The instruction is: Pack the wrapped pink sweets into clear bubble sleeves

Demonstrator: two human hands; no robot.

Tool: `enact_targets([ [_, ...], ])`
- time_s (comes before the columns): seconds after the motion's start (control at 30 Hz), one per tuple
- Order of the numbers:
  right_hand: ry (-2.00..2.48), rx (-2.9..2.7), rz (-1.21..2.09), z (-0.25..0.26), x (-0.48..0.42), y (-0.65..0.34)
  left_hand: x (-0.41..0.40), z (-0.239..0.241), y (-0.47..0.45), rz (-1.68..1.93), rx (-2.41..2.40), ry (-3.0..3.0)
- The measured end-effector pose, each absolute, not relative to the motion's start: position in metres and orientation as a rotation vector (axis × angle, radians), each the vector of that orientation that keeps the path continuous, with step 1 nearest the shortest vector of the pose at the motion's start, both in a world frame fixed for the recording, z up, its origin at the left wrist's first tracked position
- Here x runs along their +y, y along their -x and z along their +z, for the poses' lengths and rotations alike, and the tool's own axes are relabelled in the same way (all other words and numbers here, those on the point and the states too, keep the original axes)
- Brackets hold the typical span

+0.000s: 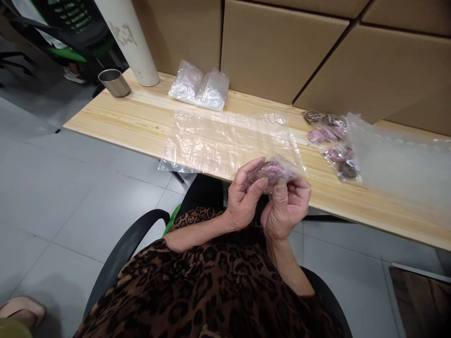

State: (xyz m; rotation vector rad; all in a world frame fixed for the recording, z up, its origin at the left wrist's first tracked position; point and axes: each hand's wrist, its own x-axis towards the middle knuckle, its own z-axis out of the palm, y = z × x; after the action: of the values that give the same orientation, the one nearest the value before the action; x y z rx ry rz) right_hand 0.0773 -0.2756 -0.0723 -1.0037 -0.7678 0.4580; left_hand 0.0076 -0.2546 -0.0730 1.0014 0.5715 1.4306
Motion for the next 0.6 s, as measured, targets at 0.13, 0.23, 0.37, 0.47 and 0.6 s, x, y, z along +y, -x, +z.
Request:
enact_targets([
  [0.13, 1.032, -0.898, 0.64, -0.066, -0.275, -0.091, -0.253, -0.075, -0.005, 1.476, 0.571, -1.063],
  [0.23, 1.045, -0.935, 0.668, -0.065, -0.276, -0.098, -0.253, -0.076, -0.005, 1.472, 0.55, -1.067],
  [0.37, 1.05, -0.972, 0.72, -0.057, -0.276, -0.106, -0.253, -0.074, -0.003, 1.417, 0.512, -1.053],
  [0.47, 1.025, -0.955, 0.761, -0.044, -0.268, -0.117, -0.247, -0.073, 0.008, 1.345, 0.564, -1.208],
  [0.6, 1.088, -0.85, 0.887, -0.036, -0.245, -0.15, -0.234, -0.075, 0.03, 1.264, 0.853, -1.84],
])
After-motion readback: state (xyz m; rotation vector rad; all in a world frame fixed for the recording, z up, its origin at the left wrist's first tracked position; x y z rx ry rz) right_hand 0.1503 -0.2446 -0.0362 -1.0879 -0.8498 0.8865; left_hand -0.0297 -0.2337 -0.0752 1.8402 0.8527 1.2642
